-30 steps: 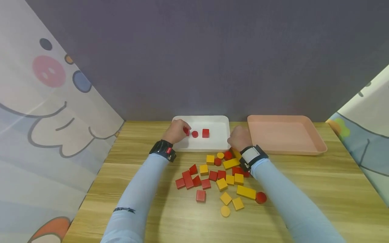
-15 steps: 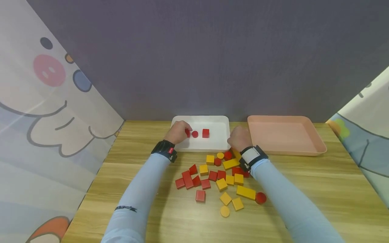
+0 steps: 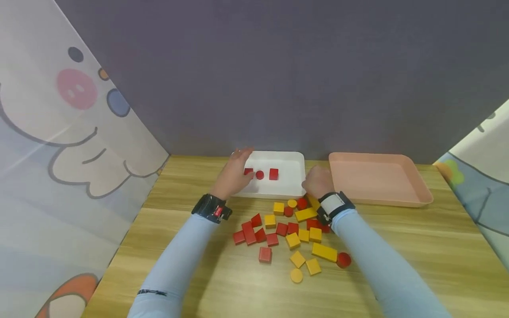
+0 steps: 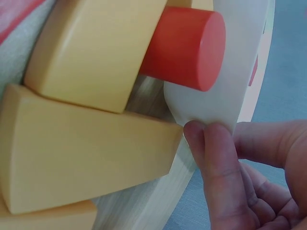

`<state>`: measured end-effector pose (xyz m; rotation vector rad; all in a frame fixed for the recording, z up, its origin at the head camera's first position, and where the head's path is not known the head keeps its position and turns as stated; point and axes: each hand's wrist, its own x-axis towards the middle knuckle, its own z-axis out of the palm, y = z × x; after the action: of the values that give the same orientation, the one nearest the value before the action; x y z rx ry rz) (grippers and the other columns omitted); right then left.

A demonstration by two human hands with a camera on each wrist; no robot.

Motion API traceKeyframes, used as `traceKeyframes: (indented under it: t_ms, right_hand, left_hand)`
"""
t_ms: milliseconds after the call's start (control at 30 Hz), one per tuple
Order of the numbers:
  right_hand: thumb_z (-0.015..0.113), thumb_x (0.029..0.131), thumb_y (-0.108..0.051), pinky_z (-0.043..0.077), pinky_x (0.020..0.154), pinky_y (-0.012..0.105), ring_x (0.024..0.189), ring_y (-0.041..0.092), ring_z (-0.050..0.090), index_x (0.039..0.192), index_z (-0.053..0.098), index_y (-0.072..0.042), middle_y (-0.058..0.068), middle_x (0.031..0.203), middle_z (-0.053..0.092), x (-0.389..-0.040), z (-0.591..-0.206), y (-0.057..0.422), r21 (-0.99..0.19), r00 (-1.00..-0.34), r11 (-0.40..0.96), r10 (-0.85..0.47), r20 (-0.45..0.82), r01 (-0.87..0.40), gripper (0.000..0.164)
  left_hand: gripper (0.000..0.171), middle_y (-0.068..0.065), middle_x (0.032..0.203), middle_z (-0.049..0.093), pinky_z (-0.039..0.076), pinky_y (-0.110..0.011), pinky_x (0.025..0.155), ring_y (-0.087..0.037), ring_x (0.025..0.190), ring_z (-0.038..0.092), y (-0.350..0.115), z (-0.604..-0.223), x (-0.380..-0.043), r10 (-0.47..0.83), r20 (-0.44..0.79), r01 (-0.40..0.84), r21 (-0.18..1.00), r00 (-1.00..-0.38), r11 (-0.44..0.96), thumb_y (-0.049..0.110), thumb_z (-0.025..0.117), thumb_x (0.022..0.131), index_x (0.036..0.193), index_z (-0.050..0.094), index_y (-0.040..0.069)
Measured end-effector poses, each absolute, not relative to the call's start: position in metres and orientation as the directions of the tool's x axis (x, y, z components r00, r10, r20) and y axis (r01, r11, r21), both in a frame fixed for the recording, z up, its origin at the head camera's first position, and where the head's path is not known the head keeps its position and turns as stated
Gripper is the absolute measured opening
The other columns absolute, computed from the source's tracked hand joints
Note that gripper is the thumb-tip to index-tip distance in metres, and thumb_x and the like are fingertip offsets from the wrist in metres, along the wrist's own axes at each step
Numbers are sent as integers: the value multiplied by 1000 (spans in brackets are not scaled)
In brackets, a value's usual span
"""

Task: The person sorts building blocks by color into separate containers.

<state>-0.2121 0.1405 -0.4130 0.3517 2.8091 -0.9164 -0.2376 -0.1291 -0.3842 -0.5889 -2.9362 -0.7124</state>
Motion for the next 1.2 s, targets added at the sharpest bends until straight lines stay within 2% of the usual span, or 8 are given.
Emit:
traceKeyframes:
  t_ms: [167,300,500,633,767,900,1067,1200]
  right_hand:
    - [72,91,-14,43,57,29,65,30,57,84,75,1,10,64,59,-215,-416,146,-559,-959,782,180,-218,275,17]
    - [72,91,-15,44,58,29,67,30,58,85,75,0,11,65,61,-218,-418,149,-560,-960,783,181,-212,271,17]
    - [72,92,-15,45,59,29,68,31,58,86,76,2,12,67,64,-220,-417,152,-563,-960,780,190,-204,274,18]
    - [72,92,-15,45,60,28,70,30,58,89,76,3,13,70,65,-220,-416,154,-564,-961,780,189,-201,271,19]
    - [72,92,-16,45,60,28,70,30,58,89,76,2,13,72,66,-221,-415,157,-552,-961,789,192,-196,271,19]
    - [72,91,-16,46,60,28,70,30,59,89,75,2,14,72,66,-222,-414,158,-549,-962,791,198,-190,271,19]
    - [72,90,-15,45,59,29,68,30,58,87,75,3,13,69,63,-222,-413,159,-550,-963,791,203,-180,269,18]
    - [72,90,-15,45,59,29,68,30,57,86,75,2,12,67,61,-222,-414,158,-558,-962,784,203,-184,272,18]
  left_hand:
    - [88,-15,173,24,23,-66,126,-47,161,14,-132,-385,-209,374,152,403,368,-915,838,31,77,94,166,27,25]
    - [84,-15,173,24,21,-68,125,-47,161,14,-141,-395,-188,386,137,409,359,-912,839,35,76,95,165,31,25]
    - [79,-15,172,29,25,-69,124,-48,160,20,-158,-410,-160,397,99,403,387,-912,829,36,76,95,162,38,23]
    - [84,-11,173,27,24,-71,123,-46,161,18,-166,-418,-143,375,48,362,402,-926,841,43,79,92,163,36,27]
    - [98,-9,173,27,24,-69,124,-43,161,18,-171,-427,-131,376,-19,333,425,-927,842,50,84,84,165,31,27]
    - [107,-7,169,37,31,-65,124,-37,158,31,-172,-433,-122,417,-83,335,464,-905,820,51,88,79,165,31,22]
    - [103,-6,154,58,48,-51,115,-27,141,58,-169,-439,-114,451,-138,334,491,-882,805,47,88,81,163,34,16]
    - [98,-7,146,65,55,-45,108,-23,132,65,-167,-441,-111,452,-147,334,486,-880,807,41,87,83,162,36,13]
